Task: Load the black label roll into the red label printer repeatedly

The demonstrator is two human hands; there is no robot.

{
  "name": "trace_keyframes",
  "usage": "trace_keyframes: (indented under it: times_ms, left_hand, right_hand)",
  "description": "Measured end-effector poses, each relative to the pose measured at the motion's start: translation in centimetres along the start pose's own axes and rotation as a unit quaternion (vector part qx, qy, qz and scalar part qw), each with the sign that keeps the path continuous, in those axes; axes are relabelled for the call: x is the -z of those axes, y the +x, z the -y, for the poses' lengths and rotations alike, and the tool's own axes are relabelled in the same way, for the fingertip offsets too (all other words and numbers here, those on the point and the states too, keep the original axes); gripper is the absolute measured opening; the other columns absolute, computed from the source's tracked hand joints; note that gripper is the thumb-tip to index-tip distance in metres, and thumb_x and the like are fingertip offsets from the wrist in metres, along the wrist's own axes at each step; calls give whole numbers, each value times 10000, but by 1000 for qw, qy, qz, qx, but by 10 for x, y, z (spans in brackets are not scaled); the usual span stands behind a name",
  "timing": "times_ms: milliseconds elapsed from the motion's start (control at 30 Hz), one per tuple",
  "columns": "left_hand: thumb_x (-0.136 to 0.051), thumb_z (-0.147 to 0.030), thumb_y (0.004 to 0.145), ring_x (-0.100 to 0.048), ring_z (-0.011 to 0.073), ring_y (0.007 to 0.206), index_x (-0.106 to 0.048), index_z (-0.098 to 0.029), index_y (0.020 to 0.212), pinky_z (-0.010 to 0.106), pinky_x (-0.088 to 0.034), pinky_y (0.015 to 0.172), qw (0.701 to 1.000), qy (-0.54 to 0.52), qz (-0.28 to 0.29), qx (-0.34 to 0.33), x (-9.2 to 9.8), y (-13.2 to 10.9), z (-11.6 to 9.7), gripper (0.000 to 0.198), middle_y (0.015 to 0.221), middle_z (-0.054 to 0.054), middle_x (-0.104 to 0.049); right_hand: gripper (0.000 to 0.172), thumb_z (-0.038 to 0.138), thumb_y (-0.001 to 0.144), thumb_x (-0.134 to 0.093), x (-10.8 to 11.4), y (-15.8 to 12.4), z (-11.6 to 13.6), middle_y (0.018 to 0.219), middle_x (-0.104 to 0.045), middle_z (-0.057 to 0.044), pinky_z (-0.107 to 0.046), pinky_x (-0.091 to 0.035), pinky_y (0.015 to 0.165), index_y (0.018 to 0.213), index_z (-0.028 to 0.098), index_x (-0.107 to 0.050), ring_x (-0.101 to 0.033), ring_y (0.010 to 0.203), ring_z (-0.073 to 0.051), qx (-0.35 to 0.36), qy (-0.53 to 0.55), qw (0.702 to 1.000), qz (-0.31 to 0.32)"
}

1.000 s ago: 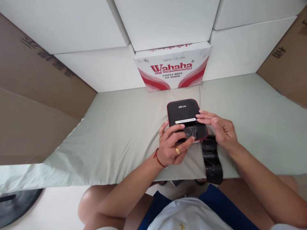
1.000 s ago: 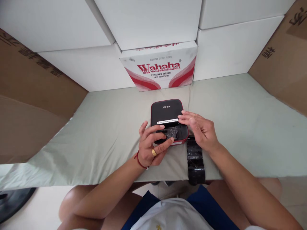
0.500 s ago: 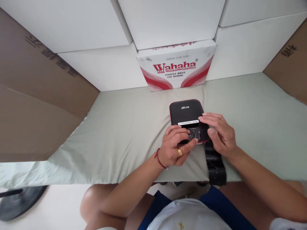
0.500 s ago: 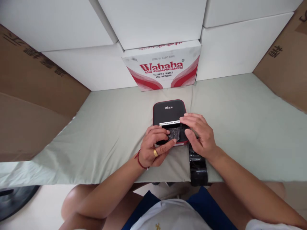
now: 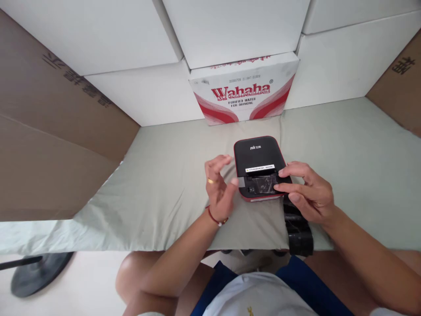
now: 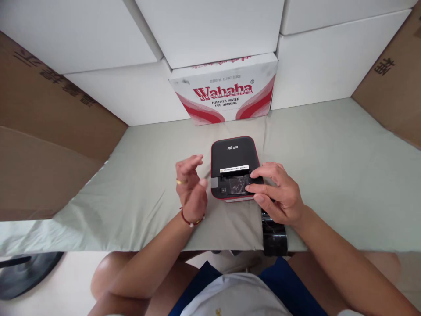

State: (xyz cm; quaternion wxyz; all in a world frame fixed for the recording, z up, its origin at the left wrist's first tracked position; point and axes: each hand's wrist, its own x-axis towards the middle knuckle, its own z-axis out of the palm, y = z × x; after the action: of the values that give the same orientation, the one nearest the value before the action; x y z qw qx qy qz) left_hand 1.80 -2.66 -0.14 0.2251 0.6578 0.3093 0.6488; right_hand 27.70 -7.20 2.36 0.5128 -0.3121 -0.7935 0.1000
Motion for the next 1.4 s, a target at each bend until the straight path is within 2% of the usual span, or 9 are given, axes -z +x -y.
trace_keyframes:
  times_ms: [33,133,300,533,700,900,1200,1300,1400]
  left_hand:
    - [-680,-461,992,-627,265,1299,-666,-347,1412,485,-490,1181,998,-35,-20,55,2,3,6,436,1336,65,-646]
    - [-643,-543,1001,-593,266,1415,-658,-371,1399,462,-475,1201,972,-106,-1,210,5,11,22,433,1477,57,-634]
    - [-811,-477,874,-503,275,1551,-573,-405,1500,462,-424,1270,937,-187,53,291,-3,17,34,674,1609,43,-587]
    - [-830,-378,856,-506,252,1553,-429,-463,1593,419,-490,1228,933,-204,89,283,-9,20,35,842,1675,23,-519]
    - [-776,-521,912,-517,270,1558,-439,-435,1602,465,-476,1257,926,-212,124,287,-7,11,33,772,1695,44,-510]
    - [-745,-719,858,-514,304,1571,-193,-476,1714,520,-487,1253,923,-212,197,252,-1,8,25,1048,1774,47,-403]
    - [-761,-509,872,-579,267,1490,-224,-501,1707,440,-568,1131,921,-226,176,264,-5,6,27,993,1766,24,-418]
    - [-796,-555,851,-548,281,1522,-159,-515,1713,393,-595,1034,914,-235,184,276,-6,5,32,1073,1821,29,-315]
    - [-831,-612,820,-469,308,1597,-145,-505,1717,424,-578,1085,912,-253,185,263,-8,4,39,1134,1847,38,-244]
  right_hand:
    - [333,214,1000,-625,0,0,1,1212,-725,-115,-583,-594,1040,1242,306,-834,-721,1093,-297,0,5,1000,-2]
    - [338,206,995,-636,-1,1,3,1202,-738,-111,-545,-620,986,1252,303,-834,-729,1083,-292,-2,11,1000,-9]
    - [302,232,1004,-637,-2,5,6,1099,-779,-85,-505,-639,902,1216,322,-833,-730,1053,-286,2,-5,1000,-10]
    - [273,263,989,-671,-2,3,9,1018,-764,-65,-451,-581,841,1191,323,-846,-665,967,-257,8,-80,996,-27]
    - [288,300,986,-671,1,0,10,998,-764,-54,-444,-561,829,1215,346,-839,-662,931,-249,2,-91,996,-19]
    - [282,272,975,-677,3,1,12,1017,-779,-56,-442,-570,806,1200,350,-829,-679,943,-258,9,-97,995,-15]
    - [243,239,972,-676,4,5,14,1004,-822,-55,-444,-621,797,1148,302,-830,-712,954,-260,42,-104,993,-20]
    - [248,203,970,-662,1,8,12,987,-842,-30,-435,-647,803,1133,302,-822,-750,931,-245,69,-93,993,-16]
    - [211,181,966,-667,1,11,12,961,-841,-53,-434,-661,794,1088,261,-820,-765,916,-250,73,-71,995,-8]
